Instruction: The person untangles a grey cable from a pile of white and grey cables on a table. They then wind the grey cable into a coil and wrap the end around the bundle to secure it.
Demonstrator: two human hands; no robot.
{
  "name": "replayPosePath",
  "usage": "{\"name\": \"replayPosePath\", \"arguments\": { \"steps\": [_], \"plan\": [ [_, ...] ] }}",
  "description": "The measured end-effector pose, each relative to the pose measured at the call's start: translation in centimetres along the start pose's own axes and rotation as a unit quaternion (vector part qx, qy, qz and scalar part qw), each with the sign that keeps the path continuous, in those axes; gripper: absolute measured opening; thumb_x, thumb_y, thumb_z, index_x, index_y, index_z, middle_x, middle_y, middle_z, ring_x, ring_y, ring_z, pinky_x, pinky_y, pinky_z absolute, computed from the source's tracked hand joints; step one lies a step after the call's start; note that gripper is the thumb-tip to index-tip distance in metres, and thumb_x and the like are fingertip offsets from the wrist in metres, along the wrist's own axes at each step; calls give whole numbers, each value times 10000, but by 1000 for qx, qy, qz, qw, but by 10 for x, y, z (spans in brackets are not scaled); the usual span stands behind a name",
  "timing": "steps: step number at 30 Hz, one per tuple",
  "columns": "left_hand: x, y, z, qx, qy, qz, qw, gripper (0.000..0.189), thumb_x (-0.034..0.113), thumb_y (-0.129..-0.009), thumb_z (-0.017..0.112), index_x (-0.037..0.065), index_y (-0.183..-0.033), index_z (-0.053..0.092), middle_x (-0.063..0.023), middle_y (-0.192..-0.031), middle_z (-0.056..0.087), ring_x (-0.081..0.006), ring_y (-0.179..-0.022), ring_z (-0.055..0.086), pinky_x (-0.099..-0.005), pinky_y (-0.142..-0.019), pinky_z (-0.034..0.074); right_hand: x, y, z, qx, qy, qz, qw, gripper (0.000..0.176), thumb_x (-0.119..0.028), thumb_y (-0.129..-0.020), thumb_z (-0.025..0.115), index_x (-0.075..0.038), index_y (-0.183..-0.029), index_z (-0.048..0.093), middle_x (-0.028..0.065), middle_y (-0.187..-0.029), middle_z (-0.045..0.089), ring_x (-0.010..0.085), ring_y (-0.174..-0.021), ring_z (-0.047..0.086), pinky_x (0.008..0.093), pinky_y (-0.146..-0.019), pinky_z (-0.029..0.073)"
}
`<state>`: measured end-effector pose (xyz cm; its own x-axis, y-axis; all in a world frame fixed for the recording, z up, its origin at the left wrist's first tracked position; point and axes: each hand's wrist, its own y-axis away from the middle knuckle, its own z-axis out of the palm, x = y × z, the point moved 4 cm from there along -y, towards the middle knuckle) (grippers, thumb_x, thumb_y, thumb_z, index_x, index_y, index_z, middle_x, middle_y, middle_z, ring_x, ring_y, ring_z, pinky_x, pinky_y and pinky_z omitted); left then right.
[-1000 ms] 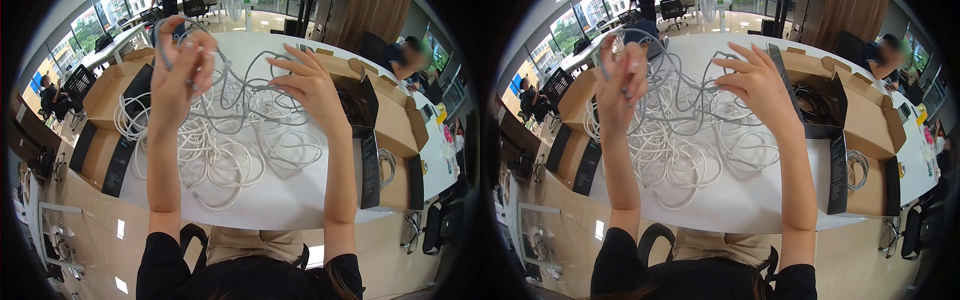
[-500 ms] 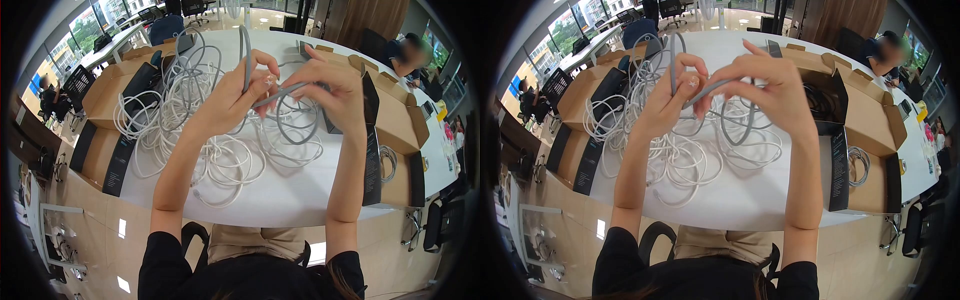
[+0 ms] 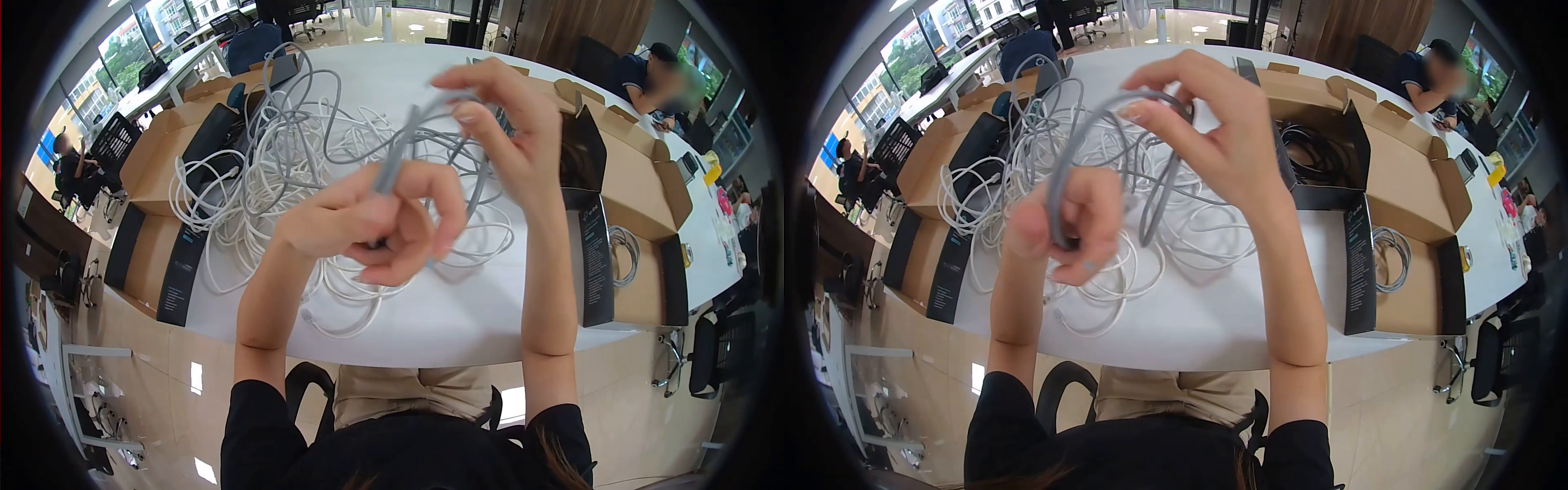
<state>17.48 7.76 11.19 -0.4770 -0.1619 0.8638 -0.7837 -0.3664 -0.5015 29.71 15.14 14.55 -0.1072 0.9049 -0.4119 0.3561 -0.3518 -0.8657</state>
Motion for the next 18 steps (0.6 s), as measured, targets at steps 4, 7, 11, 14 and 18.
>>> {"name": "replayPosePath", "arguments": {
  "steps": [4, 7, 11, 14, 18],
  "plan": [
    [26, 9, -1, 30, 39, 36, 998, 363, 327, -927, 347, -26, -1012, 367, -7, -463, 437, -27, -317, 343, -139, -296, 220, 15, 2, 13, -7, -59, -1, 998, 298, -248, -904, 435, -11, -921, 615, 40, -644, 534, 112, -572, 452, 239, -558, 378],
    [42, 16, -3, 46, 69, 170, 982, 296, 284, -927, 347, 13, -1046, 355, 19, -449, 407, -37, -312, 342, -140, -304, 251, 32, 9, 12, -74, -10, 102, 992, 287, -221, -912, 424, -9, -877, 614, 21, -561, 441, 99, -534, 388, 246, -508, 329],
    [58, 12, -15, 246, -31, 277, 928, 267, 307, -929, 355, 71, -1052, 365, -40, -649, 479, -112, -488, 481, -201, -433, 394, 28, 7, 10, -46, -1, 72, 996, 287, -205, -912, 430, -2, -783, 586, 25, -545, 412, 98, -509, 357, 244, -474, 304],
    [48, 20, -32, 306, -160, 240, 907, 335, 384, -922, 371, 68, -1032, 379, -111, -845, 519, -192, -651, 562, -262, -532, 455, 9, 7, 15, 4, 19, 12, 1000, 258, -169, -901, 456, 3, -743, 566, 44, -552, 437, 104, -498, 373, 239, -467, 314],
    [36, 10, -20, 193, -159, 70, 966, 403, 435, -912, 358, 35, -968, 365, -114, -658, 532, -181, -471, 545, -257, -440, 441, 7, 9, 5, 105, 100, -8, 989, 212, -126, -885, 484, 15, -752, 568, 62, -572, 494, 108, -497, 415, 237, -470, 343]
  ]
}}
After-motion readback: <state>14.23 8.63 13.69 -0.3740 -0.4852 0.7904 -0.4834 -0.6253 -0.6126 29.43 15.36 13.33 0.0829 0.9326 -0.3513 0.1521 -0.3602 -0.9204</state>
